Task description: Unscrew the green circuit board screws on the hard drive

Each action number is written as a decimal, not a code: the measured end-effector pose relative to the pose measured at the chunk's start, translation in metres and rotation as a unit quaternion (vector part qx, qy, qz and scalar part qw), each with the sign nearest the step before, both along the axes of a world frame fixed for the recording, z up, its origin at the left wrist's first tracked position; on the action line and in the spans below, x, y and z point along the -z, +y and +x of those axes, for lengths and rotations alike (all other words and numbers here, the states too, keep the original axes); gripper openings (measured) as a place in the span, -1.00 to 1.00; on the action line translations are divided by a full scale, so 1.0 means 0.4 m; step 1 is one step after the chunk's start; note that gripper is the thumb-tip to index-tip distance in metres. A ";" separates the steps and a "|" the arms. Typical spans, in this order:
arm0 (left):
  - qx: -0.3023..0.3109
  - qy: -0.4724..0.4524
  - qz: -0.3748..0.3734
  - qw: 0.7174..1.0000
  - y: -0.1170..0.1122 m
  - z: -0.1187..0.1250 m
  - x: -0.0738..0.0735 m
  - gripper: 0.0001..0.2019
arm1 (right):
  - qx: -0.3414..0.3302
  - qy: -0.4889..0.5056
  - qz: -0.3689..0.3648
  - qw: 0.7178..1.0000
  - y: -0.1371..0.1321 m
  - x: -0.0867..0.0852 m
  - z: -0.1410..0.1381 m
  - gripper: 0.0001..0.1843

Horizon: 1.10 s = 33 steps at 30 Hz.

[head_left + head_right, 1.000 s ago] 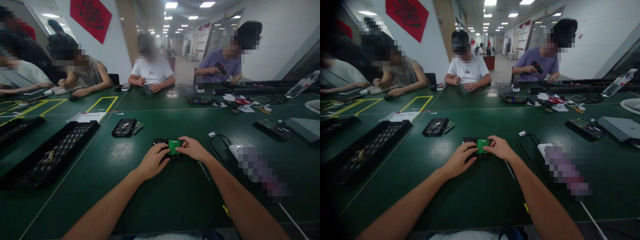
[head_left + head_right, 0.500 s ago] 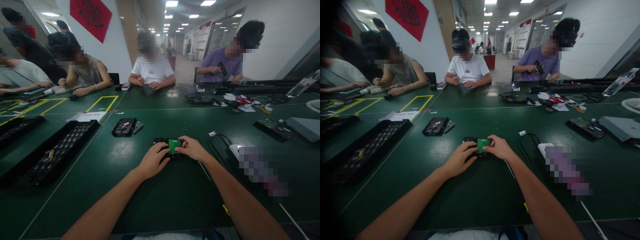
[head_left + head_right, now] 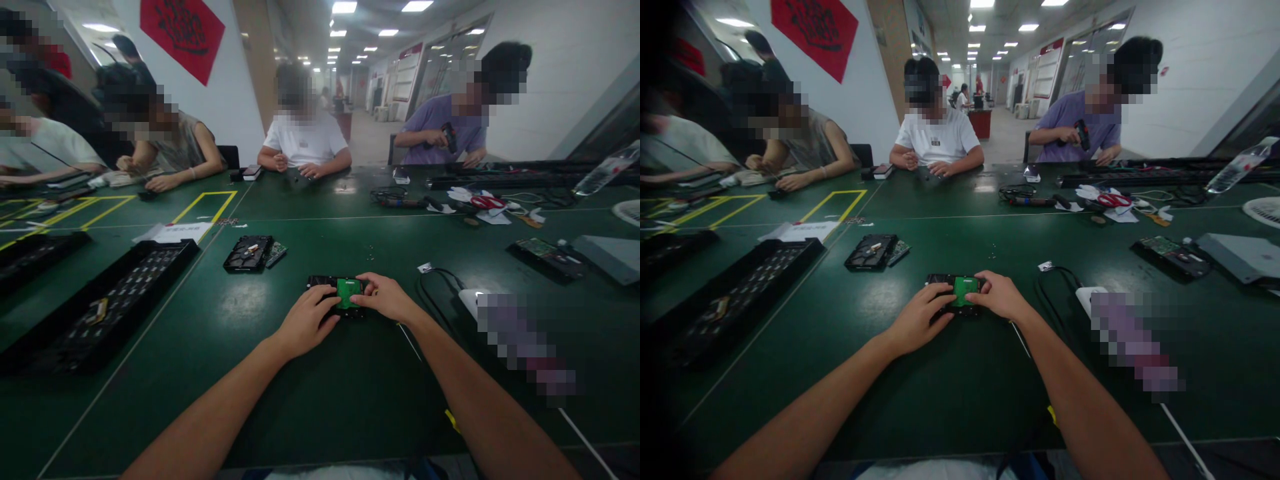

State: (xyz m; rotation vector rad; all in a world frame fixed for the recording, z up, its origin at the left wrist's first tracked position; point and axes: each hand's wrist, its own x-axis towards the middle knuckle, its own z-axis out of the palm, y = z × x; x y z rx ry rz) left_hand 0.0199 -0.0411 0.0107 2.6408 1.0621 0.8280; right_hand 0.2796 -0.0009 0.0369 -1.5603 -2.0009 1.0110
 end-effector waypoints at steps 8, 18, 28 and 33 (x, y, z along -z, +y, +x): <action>-0.007 0.010 -0.002 1.000 -0.004 0.002 -0.006 -0.61 | 0.008 -0.006 -0.003 1.000 -0.003 -0.007 -0.002 -0.34; -0.009 0.016 0.001 1.000 -0.006 0.004 -0.005 -0.61 | 0.009 0.013 -0.006 1.000 -0.005 0.000 0.003 -0.37; -0.009 0.008 0.005 1.000 -0.003 0.003 0.000 -0.59 | 0.011 0.014 -0.007 1.000 -0.004 0.006 -0.001 -0.34; -0.008 0.010 -0.002 1.000 -0.002 0.002 -0.002 -0.57 | 0.053 0.079 -0.045 0.994 -0.007 0.009 0.003 -0.20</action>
